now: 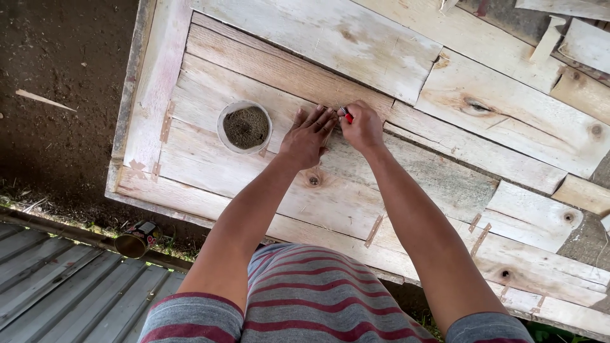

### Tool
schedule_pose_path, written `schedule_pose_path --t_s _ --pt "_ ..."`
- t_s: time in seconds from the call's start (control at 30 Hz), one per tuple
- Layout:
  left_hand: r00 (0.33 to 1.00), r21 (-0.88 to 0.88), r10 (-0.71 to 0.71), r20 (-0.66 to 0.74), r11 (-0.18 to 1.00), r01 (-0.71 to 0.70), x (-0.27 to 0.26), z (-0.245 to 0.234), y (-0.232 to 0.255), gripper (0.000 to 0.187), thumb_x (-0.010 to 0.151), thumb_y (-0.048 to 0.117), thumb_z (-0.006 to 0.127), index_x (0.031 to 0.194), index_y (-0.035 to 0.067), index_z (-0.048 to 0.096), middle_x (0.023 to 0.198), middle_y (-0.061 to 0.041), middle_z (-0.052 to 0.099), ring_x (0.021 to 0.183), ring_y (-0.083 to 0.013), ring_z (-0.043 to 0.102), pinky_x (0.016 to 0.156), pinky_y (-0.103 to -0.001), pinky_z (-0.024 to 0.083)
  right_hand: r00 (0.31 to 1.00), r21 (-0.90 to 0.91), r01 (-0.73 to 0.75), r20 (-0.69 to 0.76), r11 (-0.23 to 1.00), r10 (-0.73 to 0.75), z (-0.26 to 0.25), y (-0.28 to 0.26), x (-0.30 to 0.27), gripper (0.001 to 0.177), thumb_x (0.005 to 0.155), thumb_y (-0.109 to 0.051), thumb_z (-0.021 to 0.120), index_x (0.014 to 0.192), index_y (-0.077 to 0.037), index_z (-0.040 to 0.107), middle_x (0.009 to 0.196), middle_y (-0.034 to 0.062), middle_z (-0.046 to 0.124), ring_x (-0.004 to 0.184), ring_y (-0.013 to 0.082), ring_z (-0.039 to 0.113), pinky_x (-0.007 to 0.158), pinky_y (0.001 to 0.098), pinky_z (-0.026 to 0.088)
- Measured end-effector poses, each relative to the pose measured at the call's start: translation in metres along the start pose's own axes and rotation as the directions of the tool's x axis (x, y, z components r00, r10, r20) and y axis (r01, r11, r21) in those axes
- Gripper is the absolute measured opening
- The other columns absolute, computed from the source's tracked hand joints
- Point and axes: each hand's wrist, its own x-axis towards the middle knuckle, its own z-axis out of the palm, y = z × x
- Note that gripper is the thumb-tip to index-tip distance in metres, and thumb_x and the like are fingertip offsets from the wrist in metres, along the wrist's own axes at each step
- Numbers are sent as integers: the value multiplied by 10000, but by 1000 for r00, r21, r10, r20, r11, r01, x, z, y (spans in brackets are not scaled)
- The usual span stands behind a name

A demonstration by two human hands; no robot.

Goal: Patching gaps between wooden planks by inserting thin wood strips and trimming them with a utility knife.

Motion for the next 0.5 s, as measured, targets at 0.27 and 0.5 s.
schedule_pose_path --t_s 0.27,0.5 --pt "1000 13 -6 23 1000 6 0 -1 1 870 985 455 643 1672 267 143 1750 39 31 1607 -235 -23 1282 -563 8 999 13 15 -31 1000 -14 8 4 -2 115 773 -147 796 846 -212 734 833 28 631 786 338 705 671 458 597" --pt "1000 28 10 10 1000 -10 3 9 -4 826 996 455 628 1668 253 191 1750 33 57 1608 -242 -9 1281 -568 24 984 -105 98 -138 990 -112 17 -2 -17 137 789 -132 780 915 -161 737 863 36 628 782 318 713 648 420 599"
